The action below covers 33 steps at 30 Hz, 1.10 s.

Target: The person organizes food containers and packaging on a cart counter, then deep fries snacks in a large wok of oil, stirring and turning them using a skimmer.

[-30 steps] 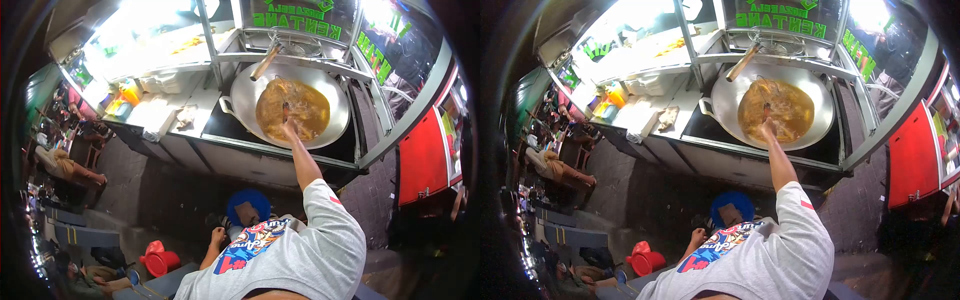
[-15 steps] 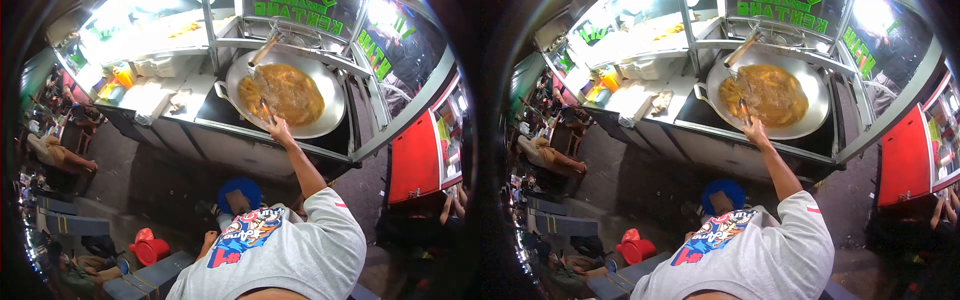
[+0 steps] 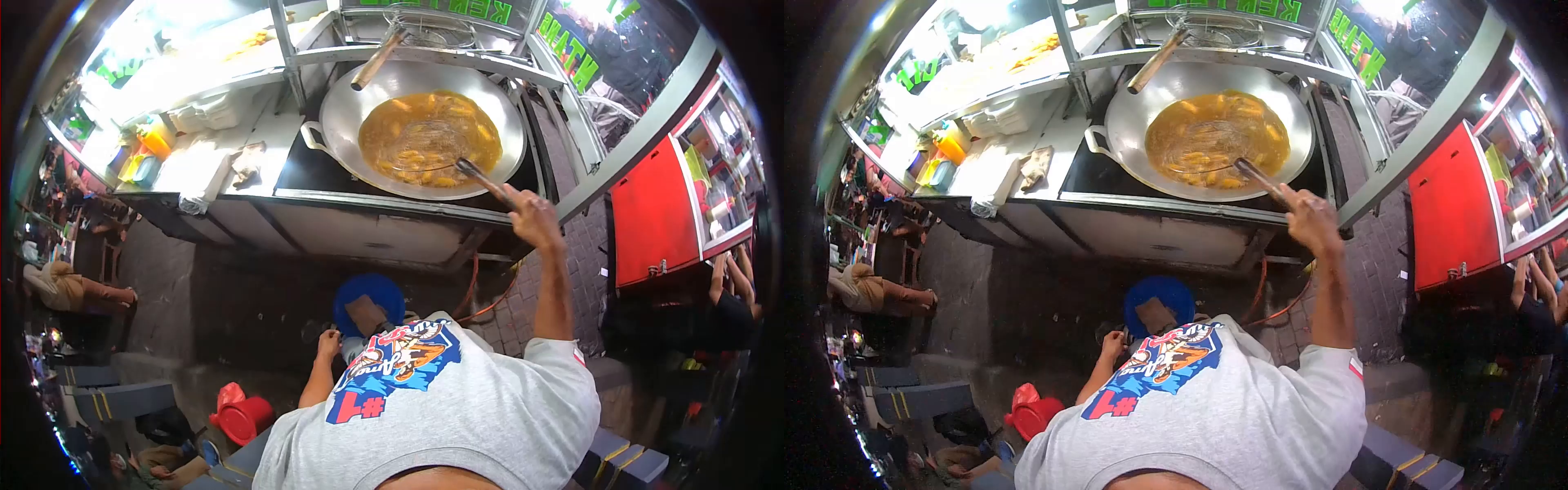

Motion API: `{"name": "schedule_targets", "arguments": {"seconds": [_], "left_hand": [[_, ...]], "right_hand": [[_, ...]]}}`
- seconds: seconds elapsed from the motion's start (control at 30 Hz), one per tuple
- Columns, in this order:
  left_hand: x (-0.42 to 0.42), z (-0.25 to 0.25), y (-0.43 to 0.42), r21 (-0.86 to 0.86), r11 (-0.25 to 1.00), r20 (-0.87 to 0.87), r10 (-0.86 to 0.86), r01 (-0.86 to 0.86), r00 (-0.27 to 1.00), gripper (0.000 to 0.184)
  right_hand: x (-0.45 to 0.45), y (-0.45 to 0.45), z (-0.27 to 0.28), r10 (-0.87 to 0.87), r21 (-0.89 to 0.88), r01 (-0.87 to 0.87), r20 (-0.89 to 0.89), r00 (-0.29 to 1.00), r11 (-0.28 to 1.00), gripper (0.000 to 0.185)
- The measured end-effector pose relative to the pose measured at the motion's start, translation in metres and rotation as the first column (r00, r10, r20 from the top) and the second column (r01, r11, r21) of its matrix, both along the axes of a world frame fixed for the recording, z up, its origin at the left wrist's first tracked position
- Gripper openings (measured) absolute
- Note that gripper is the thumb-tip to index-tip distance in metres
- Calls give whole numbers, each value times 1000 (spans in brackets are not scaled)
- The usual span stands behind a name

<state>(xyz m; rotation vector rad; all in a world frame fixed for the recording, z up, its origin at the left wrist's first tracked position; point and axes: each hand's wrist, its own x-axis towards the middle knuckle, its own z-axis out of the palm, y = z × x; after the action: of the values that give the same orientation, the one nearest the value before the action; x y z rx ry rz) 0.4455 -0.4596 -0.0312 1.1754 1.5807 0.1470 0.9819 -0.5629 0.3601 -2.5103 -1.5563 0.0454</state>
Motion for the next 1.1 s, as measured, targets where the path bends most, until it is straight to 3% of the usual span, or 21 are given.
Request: {"name": "schedule_targets", "arguments": {"seconds": [0.1, 0.2, 0.3, 0.37, 0.4, 0.43, 0.5, 0.57, 0.67, 0.77, 0.9, 1.0, 1.03, 1.1], "left_hand": [[13, 14, 7, -1, 999, 26, -34, 34, 999, 22], [13, 12, 4, -11, 998, 54, -53, 54, 997, 21], [4, -1, -10, -3, 999, 2, -34, 34, 999, 19], [-11, -20, -20, -26, 1000, 37, -2, 3, 999, 20], [-16, -19, -27, 9, 1000, 62, -11, 10, 998, 21], [-15, -4, -30, -9, 998, -14, -67, 67, 998, 22], [-18, 9, -38, 14, 993, -90, -116, 118, 989, 22], [-19, 22, -45, -2, 996, -139, -93, 93, 986, 23], [-20, 35, -48, -5, 999, -102, -50, 50, 994, 21], [-12, 47, -50, 5, 1000, -69, 29, -28, 997, 17], [-4, 63, -47, -7, 999, -43, 38, -38, 998, 15], [4, 67, -43, -13, 998, -73, 52, -53, 996, 16], [3, 65, -41, -12, 998, -57, 59, -60, 997, 16], [-4, 54, -41, -9, 992, -34, 122, -123, 992, 20]], "right_hand": [[5, -20, 65, -39, -47, 39, -5, 999, 998, 46], [3, -22, 108, 30, -148, -24, 35, 999, 989, 43], [14, -1, 107, 25, -324, -26, -7, 1000, 946, 46], [30, 21, 72, 75, -384, -92, -57, 996, 919, 48], [36, 35, 46, 27, -473, -28, -9, 1000, 881, 46], [39, 47, 26, 64, -493, -59, -8, 998, 868, 51], [39, 70, -13, 82, -472, -60, 27, 996, 880, 51], [33, 96, -39, 67, -379, -63, -2, 998, 923, 22], [30, 131, -67, 41, -247, -46, -26, 999, 968, 21], [42, 179, -129, -58, -68, 53, -61, 996, 996, 24], [42, 215, -136, -109, 32, 112, -72, 991, 993, 25], [67, 233, -141, 17, -64, -7, 155, 988, 998, 26], [100, 234, -179, 23, 23, -44, 561, 827, 999, 25], [121, 235, -167, -60, 178, -23, 448, 892, 984, 21]]}}
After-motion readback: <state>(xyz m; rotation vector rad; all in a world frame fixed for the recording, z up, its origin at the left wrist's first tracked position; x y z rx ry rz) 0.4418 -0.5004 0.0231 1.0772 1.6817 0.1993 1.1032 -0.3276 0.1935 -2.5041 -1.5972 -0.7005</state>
